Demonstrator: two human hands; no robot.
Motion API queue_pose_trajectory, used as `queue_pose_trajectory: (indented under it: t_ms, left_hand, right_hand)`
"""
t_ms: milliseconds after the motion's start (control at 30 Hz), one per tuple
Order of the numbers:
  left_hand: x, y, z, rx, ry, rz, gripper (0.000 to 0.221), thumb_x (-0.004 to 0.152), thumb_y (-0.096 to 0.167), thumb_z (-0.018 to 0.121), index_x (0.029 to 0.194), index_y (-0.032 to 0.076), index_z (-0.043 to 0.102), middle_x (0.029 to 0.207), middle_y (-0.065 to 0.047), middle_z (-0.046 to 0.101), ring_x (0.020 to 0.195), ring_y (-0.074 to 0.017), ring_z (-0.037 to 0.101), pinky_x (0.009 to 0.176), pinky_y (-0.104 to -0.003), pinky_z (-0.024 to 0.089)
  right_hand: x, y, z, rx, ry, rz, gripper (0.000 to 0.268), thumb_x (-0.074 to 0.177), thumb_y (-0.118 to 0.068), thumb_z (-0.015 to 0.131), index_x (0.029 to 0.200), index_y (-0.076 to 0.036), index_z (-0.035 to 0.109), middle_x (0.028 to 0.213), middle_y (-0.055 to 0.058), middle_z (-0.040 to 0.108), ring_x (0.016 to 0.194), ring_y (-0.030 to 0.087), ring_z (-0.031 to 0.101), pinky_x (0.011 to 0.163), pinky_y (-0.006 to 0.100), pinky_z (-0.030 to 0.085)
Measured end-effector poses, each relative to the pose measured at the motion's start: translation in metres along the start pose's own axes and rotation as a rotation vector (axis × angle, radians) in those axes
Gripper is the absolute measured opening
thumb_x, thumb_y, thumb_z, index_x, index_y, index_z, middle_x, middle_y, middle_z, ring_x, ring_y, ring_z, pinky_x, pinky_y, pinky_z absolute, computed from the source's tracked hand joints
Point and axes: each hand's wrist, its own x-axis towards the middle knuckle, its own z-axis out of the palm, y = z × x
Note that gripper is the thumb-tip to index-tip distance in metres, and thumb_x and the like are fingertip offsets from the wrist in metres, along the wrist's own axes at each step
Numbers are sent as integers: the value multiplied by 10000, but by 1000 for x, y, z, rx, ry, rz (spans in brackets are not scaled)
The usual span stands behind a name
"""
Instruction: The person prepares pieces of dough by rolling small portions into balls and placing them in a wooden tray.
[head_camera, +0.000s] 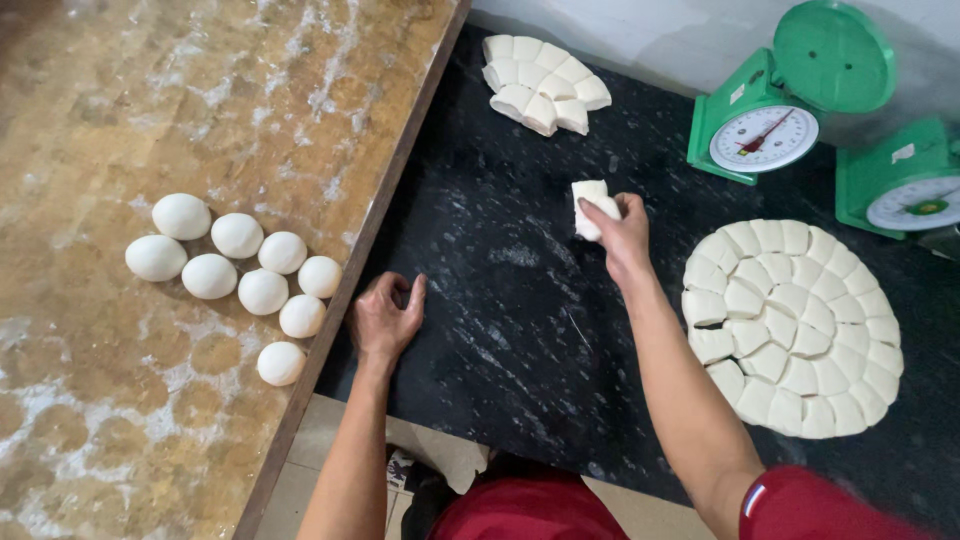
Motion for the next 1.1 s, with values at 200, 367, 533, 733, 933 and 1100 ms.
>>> queue_pose_trajectory:
  t_ms: [200,367,533,733,933,1100]
  left_hand:
    - [-1,-5,2,15,-15,-1,345,884,410,780,828,76,717,687,-121,662,619,-317,665,575,-443,507]
    - [-7,-5,-2,-44,64,247,499,952,316,713,1400,148,569,1201,-164,657,966,-388,682,757,-469,568]
    - [-9,4,-13,128,-164,509,667,895,211,694,1522,296,483,1533,-50,533,898,-327,668,745,-430,588]
    - [-8,0,-4,215,-218,459,629,891,170,679,1492,276,524,1531,29,544,954,-316,657,747,-417,594]
    - [-9,-12,7,228,-149,491,467,946,214,680,1399,230,570,1513,70,581,1046,-304,665,828,-379,609]
    - [-7,-8,0,204,-174,491,512,940,259,670,1431,155,566,1459,-49,585,1033,-309,662,805,-404,594]
  right_hand:
    - [-77,-54,8,-104,-326,-164,263,960,-173,740,1172,-52,643,1062,30,669,958,97,634,829,262,528]
    - [-87,-47,69,-40,-603,-307,225,1029,-214,696,1165,-34,691,1272,34,557,1171,132,582,1008,314,499]
    - [-113,-7,125,-514,-483,-425,294,935,-224,787,1175,-79,700,1174,82,603,1115,189,590,960,332,499]
    - [-140,-34,76,-481,-580,-101,661,877,-190,774,1463,-152,471,1142,76,603,1016,172,623,848,316,542]
    - [-131,-70,14,-589,-613,48,479,902,-183,744,1354,-144,592,1140,71,666,972,148,654,827,324,542]
    - [-105,-64,-16,-331,-575,156,326,959,-139,647,1278,-74,661,1122,51,698,992,120,664,850,295,540]
